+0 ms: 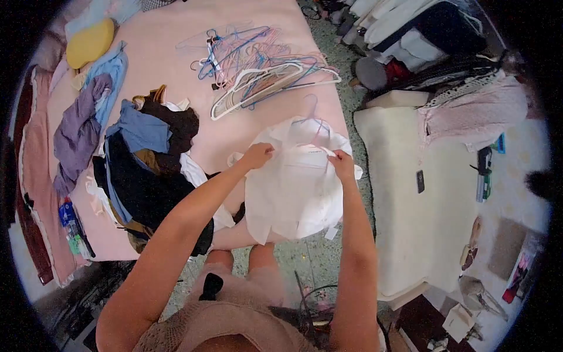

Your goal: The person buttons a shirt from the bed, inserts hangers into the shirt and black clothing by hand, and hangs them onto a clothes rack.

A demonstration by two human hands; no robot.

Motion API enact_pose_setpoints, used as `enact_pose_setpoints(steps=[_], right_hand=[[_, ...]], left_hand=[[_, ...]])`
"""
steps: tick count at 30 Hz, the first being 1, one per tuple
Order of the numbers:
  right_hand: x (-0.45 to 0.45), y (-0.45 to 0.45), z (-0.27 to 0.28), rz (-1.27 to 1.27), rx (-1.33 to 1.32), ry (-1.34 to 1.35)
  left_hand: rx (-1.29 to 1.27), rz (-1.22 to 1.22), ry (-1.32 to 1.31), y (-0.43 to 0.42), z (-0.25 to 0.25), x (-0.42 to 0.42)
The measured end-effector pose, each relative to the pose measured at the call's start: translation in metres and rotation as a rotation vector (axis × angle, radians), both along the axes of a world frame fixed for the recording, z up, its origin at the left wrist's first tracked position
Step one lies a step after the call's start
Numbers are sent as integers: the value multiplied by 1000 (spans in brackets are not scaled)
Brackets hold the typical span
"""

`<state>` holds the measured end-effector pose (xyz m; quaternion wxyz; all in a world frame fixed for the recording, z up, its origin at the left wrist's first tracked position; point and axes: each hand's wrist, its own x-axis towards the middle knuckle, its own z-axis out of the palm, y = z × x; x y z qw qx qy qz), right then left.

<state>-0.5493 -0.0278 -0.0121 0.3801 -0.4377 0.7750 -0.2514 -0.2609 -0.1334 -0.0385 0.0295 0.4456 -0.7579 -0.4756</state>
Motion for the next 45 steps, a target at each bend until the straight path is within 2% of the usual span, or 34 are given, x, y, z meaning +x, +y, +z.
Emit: enact_pose_setpoints(steps=[2, 4, 5, 6, 7, 8, 9, 10, 12, 14, 15, 16, 18, 20, 22, 26, 28, 29, 30, 32, 34, 36, 37, 39, 40, 41, 42, 43, 44, 45], right_hand=[[-4, -12, -18, -62, -54, 25], [-15, -22, -35, -46, 2, 239], [-20, -27, -43, -66, -8, 221], [-18, -33, -45, -74, -40, 338], [-42, -32, -87, -84, -101, 169], [-55, -31, -118, -145, -113, 322], [-57, -33, -112, -95, -140, 312], [-45, -38, -92, -175, -102, 261], [-51, -42, -104, -84, -112, 326], [-28, -40, -91, -33, -110, 334], [-36, -36, -120, -26, -35, 178], [-24, -34, -124, -20, -40, 176], [8, -34, -119, 45, 24, -51], [49, -38, -107, 119, 91, -93], [94, -45, -97, 131, 198, -190], [187, -56, -57, 305, 219, -307], [224, -62, -51, 406, 202, -328], [243, -65, -44, 461, 173, -304], [261, -68, -38, 516, 143, -279], [297, -73, -24, 557, 125, -285], [332, -78, -5, 591, 106, -285], [366, -81, 17, 636, 103, -444], [382, -83, 24, 645, 98, -432], [413, -84, 37, 588, 250, -565], [429, -84, 45, 600, 244, -554], [445, -82, 54, 549, 224, -520], [460, -80, 64, 497, 206, -487], [474, -79, 73, 393, 252, -596], [482, -78, 79, 398, 250, -591], [489, -77, 84, 370, 271, -668]], left_hand=[[-27, 24, -23, -9, -15, -10], [-33, 118, 45, -16, -31, -19], [-84, 130, 93, -19, -40, -24], [-137, 147, 127, -20, -57, -27], [-150, 218, 155, -19, -58, -29], [-258, 236, 109, -18, -58, -30], [-200, 272, 83, -19, -47, -29], [-143, 309, 65, -20, -37, -24], [-138, 371, 36, -15, -34, 2], [-122, 417, 35, -9, -35, 31], [-110, 442, 38, -4, -41, 53], [-97, 468, 48, 1, -46, 74], [-142, 593, 56, 12, -56, 117], [-329, 595, -64, 11, -81, 165], [-410, 819, -321, 2, -13, 197], [-900, 1062, -605, -14, 50, 279], [-868, 1222, -696, -14, 57, 323], [-724, 1303, -743, -11, 54, 344], [-482, 1358, -716, -8, 63, 362], [-343, 1261, -627, 8, 29, 408], [-418, 1205, -519, 20, 36, 416], [-561, 1141, -265, 36, 34, 417], [-521, 1079, -170, 42, 47, 412], [-257, 1011, -135, 61, 85, 385], [-321, 945, 84, 75, 58, 380], [-301, 895, 65, 85, 66, 366], [-178, 878, 110, 91, 98, 352], [-209, 891, 213, 100, 97, 340], [-149, 861, 273, 104, 123, 330], [-146, 803, 244, 110, 131, 321]])
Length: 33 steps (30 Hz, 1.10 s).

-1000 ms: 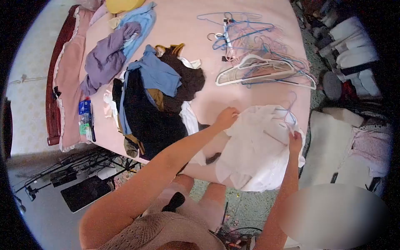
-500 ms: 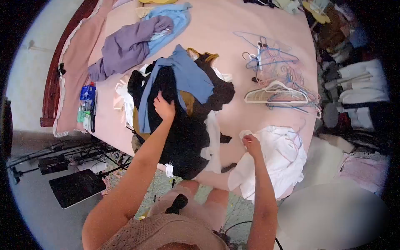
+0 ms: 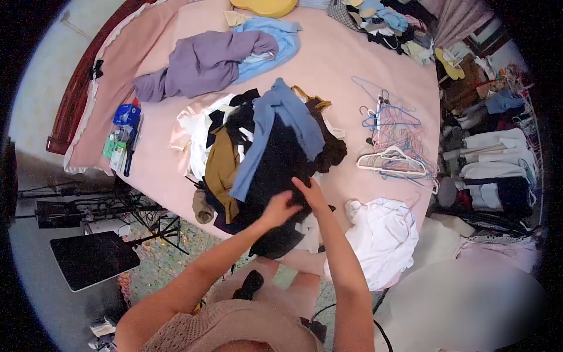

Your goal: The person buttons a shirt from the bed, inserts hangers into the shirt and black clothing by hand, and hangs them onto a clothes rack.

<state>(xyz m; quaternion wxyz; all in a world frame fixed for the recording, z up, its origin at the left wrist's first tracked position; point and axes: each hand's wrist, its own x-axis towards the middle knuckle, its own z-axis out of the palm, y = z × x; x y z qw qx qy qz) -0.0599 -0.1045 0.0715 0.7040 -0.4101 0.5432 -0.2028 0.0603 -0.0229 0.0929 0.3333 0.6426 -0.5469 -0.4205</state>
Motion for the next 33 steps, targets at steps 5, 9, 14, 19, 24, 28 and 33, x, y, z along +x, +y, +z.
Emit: enact_pose_setpoints(steps=[5, 9, 14, 19, 24, 28, 33], right_hand=[[2, 5, -10, -105, 30, -32], [-12, 12, -2, 18, 24, -21], [-7, 19, -6, -94, 31, -74], [-7, 3, 36, -254, 76, -66], [-25, -20, 111, -279, -34, -177], [-39, -25, 166, -214, -68, -255], [-49, -10, 232, -83, -217, -344]], left_hand=[[-331, 152, -57, -14, -7, 25], [-234, 494, -458, -52, -60, 97], [276, 255, -326, -66, -101, 141], [31, 696, -230, -57, -94, 156], [60, 913, -288, -46, -70, 183], [-195, 459, -7, -67, -56, 179], [-527, -333, 76, -97, 51, 78]])
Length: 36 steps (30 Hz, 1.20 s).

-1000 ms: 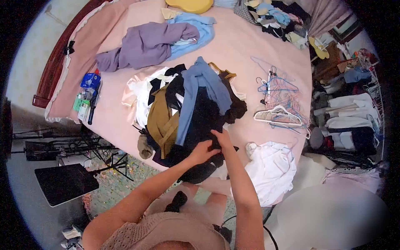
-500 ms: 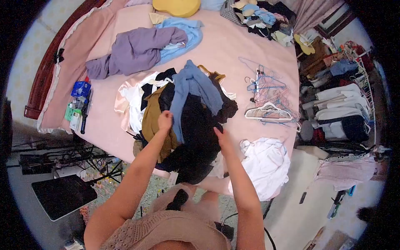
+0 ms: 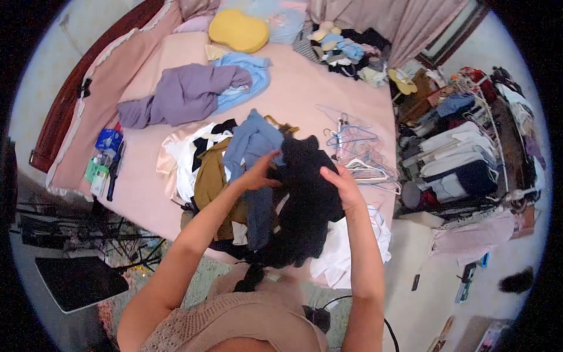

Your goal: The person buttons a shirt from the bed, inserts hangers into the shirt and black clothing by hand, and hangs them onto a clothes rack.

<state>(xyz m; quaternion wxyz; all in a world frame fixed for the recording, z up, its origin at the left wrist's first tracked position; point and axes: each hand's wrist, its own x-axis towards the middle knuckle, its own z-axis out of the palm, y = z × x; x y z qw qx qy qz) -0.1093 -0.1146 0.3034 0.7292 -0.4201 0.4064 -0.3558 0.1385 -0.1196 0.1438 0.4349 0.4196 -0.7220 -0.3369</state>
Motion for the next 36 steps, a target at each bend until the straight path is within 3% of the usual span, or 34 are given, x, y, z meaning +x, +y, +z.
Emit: enact_pose_setpoints(steps=[3, 6, 8, 9, 10, 11, 13, 15, 17, 18, 26, 28, 32, 34, 36], right_hand=[[-7, 13, 28, -81, -139, -38], [-37, 19, 53, -190, -206, -88], [-66, 19, 49, -303, -250, -62], [-79, 20, 45, -408, -241, -65], [-91, 21, 42, -511, -231, -70], [-100, 25, 42, -536, -239, -155], [-111, 32, 48, -607, -265, -194], [-126, 34, 44, -635, -286, -226], [-151, 27, 25, -496, -455, -345], [-140, 34, 36, -540, -380, -409], [-86, 40, 77, -249, -485, 263], [-60, 42, 93, -170, -509, 269], [-21, 36, 104, -78, -863, 370], [-15, 37, 101, -130, -878, 285], [-22, 28, 94, 177, -652, 469]], left_hand=[[169, -355, -59, -9, 8, -33], [-292, -263, -101, -21, 24, -26], [402, -76, 280, -26, 55, -29], [-166, 215, -53, -41, 60, -25], [288, 138, 209, -53, 87, -18], [144, 211, 320, -70, 81, -11], [354, 214, 414, -68, 139, 0], [371, 90, 498, -73, 169, 3], [388, 80, 509, -64, 213, 2], [406, 73, 511, -65, 225, 1], [355, -107, 373, -33, 303, -49], [343, -137, 333, -25, 320, -61], [365, -223, 275, -23, 335, -77], [311, -285, 229, -19, 345, -78], [253, -259, 231, -25, 353, -68]])
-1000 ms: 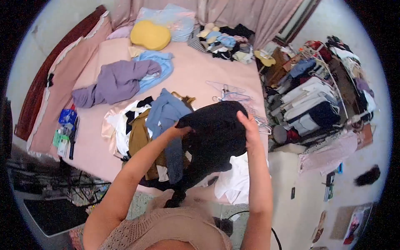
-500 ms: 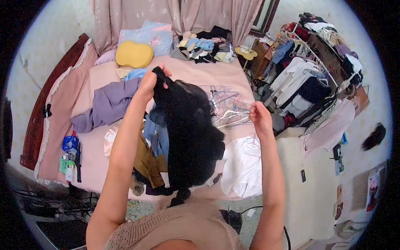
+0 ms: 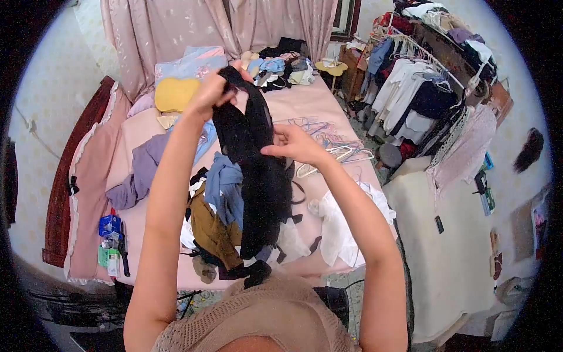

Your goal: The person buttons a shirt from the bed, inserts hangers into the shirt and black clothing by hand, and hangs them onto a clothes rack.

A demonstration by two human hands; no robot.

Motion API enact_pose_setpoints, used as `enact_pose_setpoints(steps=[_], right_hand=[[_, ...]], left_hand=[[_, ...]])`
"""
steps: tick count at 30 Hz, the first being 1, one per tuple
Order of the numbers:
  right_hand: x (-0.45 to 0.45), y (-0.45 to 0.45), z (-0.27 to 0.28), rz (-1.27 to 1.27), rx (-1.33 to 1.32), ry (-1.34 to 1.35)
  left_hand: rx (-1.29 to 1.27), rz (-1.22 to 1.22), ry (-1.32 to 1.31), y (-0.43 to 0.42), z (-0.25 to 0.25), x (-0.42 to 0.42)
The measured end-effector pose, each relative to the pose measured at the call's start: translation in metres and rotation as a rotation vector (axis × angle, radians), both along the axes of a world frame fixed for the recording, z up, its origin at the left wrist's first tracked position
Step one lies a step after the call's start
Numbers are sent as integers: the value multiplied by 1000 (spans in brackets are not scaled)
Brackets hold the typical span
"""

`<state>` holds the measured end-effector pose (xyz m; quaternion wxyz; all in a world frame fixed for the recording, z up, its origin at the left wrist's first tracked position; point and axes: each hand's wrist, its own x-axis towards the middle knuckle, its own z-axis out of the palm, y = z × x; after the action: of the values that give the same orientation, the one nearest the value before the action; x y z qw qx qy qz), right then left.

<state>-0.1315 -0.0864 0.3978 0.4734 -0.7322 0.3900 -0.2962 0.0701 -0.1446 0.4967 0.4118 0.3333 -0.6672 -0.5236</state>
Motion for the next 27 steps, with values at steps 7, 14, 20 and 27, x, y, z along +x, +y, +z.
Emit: enact_pose_setpoints(steps=[7, 14, 20, 27], right_hand=[[-33, -4, -26, -183, -19, -158], [-50, -18, 6, -705, -227, -625], [-44, -24, 9, -739, -357, -352], [19, 1, -24, -392, -284, 20]], left_hand=[[30, 116, 109, -3, 23, 31], [-67, 31, -116, -5, 22, 34], [35, -96, -126, 4, 21, 28], [31, -165, -35, 1, 24, 16]])
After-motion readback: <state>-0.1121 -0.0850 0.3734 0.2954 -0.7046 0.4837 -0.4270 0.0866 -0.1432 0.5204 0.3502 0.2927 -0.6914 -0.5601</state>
